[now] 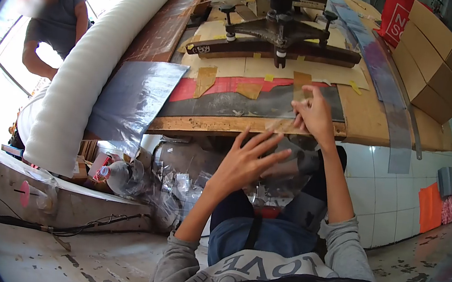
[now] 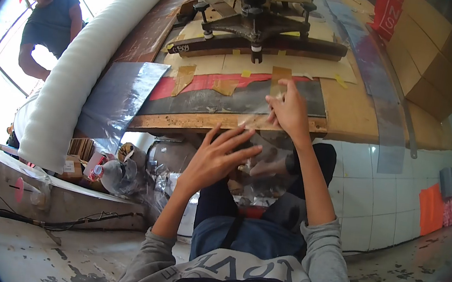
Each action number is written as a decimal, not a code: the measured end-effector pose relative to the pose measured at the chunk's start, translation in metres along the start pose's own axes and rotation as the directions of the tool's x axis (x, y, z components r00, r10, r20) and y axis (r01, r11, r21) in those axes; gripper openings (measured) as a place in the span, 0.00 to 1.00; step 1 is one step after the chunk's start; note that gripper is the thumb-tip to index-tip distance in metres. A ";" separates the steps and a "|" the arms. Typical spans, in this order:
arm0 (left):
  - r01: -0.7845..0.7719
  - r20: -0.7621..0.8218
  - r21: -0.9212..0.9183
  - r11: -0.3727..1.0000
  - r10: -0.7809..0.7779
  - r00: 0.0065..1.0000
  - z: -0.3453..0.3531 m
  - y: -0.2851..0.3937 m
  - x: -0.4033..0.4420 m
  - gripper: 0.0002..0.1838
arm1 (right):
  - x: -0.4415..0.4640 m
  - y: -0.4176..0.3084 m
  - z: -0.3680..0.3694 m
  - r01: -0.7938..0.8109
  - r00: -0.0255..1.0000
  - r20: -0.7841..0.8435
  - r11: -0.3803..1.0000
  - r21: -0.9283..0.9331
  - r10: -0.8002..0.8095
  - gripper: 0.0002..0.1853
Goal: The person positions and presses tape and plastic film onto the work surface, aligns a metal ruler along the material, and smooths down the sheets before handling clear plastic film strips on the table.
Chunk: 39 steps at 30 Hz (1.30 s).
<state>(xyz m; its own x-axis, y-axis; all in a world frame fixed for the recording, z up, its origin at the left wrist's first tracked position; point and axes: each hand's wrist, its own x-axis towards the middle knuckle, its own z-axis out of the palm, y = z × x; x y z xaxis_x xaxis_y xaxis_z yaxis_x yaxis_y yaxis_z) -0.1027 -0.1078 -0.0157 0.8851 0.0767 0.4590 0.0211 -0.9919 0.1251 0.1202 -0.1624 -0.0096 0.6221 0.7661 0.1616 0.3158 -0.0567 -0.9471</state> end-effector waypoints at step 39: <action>0.242 -0.122 0.087 0.966 -0.231 0.965 0.001 -0.046 0.030 0.13 | 0.048 0.012 0.014 0.237 0.916 -0.109 0.740 -0.630 -0.386 0.12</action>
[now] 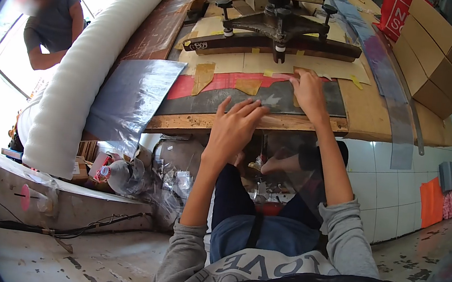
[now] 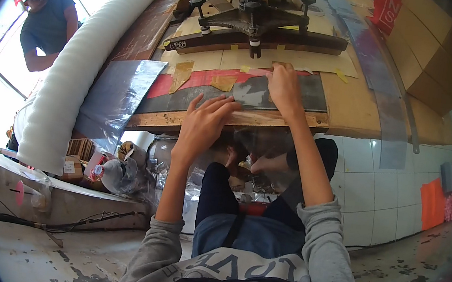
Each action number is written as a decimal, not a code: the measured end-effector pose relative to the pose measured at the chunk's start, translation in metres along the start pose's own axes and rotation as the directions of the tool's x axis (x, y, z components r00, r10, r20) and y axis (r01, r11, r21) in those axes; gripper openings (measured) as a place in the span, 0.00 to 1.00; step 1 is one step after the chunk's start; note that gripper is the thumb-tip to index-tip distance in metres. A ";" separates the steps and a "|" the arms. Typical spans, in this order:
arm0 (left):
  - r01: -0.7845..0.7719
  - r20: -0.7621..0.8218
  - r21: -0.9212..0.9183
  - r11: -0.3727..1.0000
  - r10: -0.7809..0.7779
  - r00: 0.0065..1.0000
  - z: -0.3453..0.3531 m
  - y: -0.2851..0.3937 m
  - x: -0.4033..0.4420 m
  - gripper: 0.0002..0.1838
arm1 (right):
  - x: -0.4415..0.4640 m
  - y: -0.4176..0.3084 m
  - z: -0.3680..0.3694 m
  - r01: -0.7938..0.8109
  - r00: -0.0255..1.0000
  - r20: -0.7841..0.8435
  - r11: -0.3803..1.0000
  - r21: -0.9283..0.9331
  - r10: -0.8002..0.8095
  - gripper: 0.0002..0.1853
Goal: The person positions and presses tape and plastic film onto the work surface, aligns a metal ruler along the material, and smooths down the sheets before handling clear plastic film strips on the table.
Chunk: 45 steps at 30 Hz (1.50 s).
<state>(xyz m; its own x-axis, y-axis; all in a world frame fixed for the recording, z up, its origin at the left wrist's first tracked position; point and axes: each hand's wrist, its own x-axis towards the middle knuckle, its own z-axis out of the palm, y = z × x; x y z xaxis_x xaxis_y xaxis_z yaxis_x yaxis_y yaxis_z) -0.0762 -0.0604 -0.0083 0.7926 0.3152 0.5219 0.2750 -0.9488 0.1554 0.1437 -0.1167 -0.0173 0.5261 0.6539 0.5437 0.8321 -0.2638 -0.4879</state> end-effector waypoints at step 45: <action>0.064 0.065 -0.138 0.988 -0.055 0.996 0.023 -0.027 0.030 0.24 | -0.063 -0.033 -0.020 0.039 0.975 0.224 0.982 -0.185 0.003 0.36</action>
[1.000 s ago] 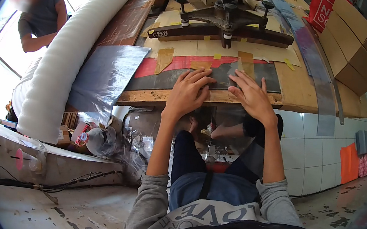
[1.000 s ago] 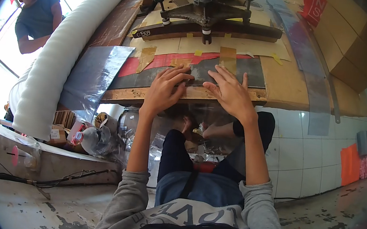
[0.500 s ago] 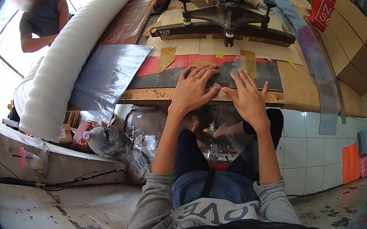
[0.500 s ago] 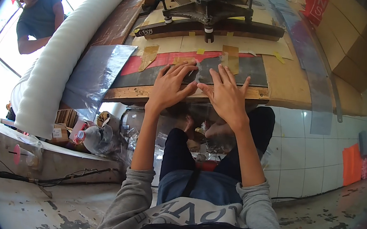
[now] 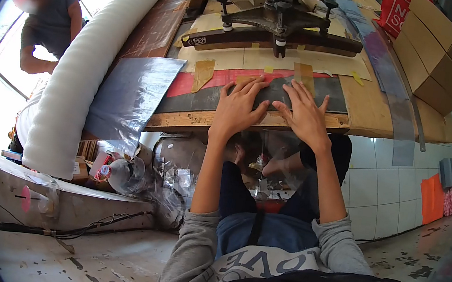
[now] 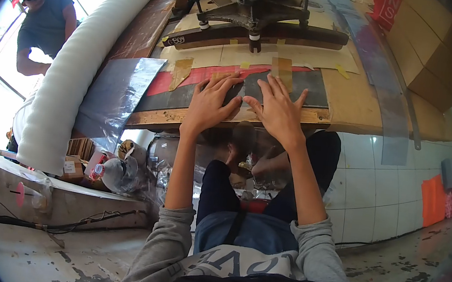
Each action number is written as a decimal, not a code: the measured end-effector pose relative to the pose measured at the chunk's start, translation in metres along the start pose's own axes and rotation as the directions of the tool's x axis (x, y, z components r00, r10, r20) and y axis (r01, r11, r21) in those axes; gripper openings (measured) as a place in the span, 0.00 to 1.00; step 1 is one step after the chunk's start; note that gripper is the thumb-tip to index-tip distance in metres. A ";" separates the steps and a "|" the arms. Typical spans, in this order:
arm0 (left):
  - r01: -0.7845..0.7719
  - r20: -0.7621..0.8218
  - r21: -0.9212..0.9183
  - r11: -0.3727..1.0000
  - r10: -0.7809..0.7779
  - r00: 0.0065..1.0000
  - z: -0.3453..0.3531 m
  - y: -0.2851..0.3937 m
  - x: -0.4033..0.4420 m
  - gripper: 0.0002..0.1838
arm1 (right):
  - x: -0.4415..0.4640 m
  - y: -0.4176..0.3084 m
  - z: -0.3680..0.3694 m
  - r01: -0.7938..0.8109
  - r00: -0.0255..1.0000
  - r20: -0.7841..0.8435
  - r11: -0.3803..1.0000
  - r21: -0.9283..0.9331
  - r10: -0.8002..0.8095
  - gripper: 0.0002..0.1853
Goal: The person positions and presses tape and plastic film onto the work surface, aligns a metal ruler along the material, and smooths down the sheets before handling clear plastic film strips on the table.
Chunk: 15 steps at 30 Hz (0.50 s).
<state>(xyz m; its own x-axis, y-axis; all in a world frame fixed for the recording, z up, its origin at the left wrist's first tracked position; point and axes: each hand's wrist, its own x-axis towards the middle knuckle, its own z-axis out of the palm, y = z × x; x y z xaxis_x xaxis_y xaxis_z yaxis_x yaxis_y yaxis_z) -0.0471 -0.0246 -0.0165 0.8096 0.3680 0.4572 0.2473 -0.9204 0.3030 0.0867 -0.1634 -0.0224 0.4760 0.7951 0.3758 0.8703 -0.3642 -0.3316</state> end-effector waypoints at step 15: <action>0.028 -0.010 0.072 0.997 -0.027 1.000 0.011 -0.004 0.003 0.26 | 0.012 -0.001 0.005 -0.020 1.000 -0.021 0.999 -0.031 0.019 0.34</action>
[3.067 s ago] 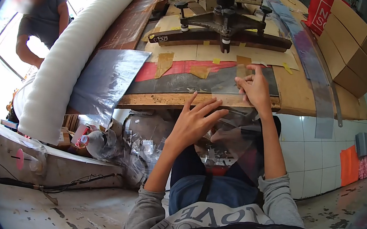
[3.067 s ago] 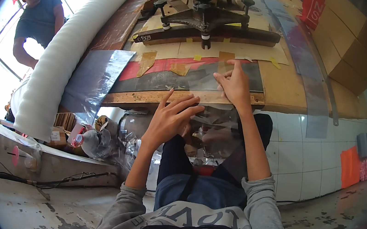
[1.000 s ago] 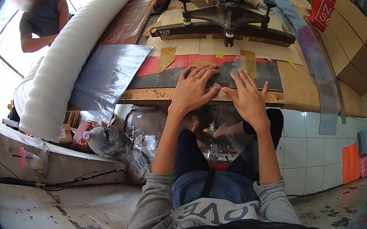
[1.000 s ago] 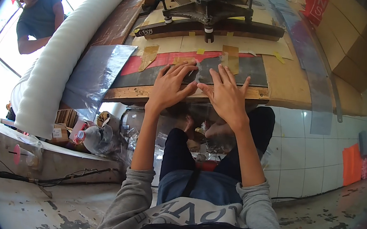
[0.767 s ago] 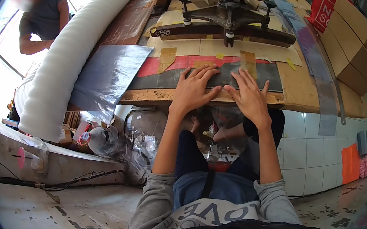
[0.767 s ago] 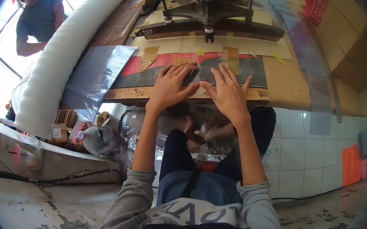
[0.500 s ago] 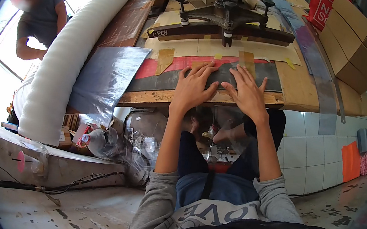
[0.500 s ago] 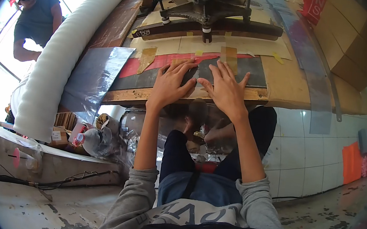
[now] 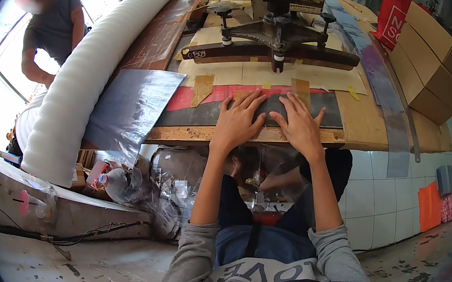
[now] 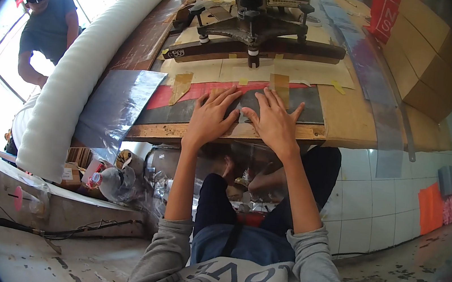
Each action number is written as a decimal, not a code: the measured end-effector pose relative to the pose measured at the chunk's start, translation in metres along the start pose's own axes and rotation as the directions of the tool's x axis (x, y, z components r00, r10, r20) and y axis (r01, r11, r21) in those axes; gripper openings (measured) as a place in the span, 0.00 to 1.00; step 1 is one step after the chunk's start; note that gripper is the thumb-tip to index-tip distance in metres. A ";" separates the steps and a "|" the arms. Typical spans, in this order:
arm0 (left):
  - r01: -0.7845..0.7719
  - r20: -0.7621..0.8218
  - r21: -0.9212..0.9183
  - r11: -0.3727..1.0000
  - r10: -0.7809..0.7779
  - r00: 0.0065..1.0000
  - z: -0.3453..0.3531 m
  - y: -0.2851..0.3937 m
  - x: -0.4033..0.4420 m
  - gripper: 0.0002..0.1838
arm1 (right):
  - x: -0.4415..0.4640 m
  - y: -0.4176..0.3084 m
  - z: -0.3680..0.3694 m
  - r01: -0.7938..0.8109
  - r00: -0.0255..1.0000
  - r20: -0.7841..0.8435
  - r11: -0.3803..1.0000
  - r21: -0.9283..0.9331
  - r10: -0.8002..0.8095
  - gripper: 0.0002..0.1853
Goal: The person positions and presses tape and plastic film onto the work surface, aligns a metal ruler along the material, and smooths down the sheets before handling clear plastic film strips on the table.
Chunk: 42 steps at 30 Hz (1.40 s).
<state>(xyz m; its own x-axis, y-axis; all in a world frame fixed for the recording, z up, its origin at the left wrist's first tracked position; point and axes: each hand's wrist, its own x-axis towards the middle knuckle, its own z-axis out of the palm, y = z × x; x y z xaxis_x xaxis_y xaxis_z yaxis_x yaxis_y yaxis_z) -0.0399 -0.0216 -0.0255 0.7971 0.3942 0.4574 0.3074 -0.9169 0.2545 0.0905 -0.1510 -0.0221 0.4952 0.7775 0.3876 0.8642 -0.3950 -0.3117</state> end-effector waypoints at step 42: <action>0.121 0.100 -0.010 0.993 -0.119 0.988 0.025 -0.006 0.053 0.21 | 0.005 -0.002 0.013 -0.032 0.998 -0.062 0.999 -0.021 0.030 0.31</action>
<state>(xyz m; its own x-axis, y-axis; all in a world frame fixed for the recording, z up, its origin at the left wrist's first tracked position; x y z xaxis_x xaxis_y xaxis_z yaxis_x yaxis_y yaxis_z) 0.0138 0.0032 -0.0236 0.8029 0.4926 0.3358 0.3964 -0.8618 0.3164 0.0903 -0.1401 -0.0304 0.5257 0.7332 0.4313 0.8498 -0.4295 -0.3057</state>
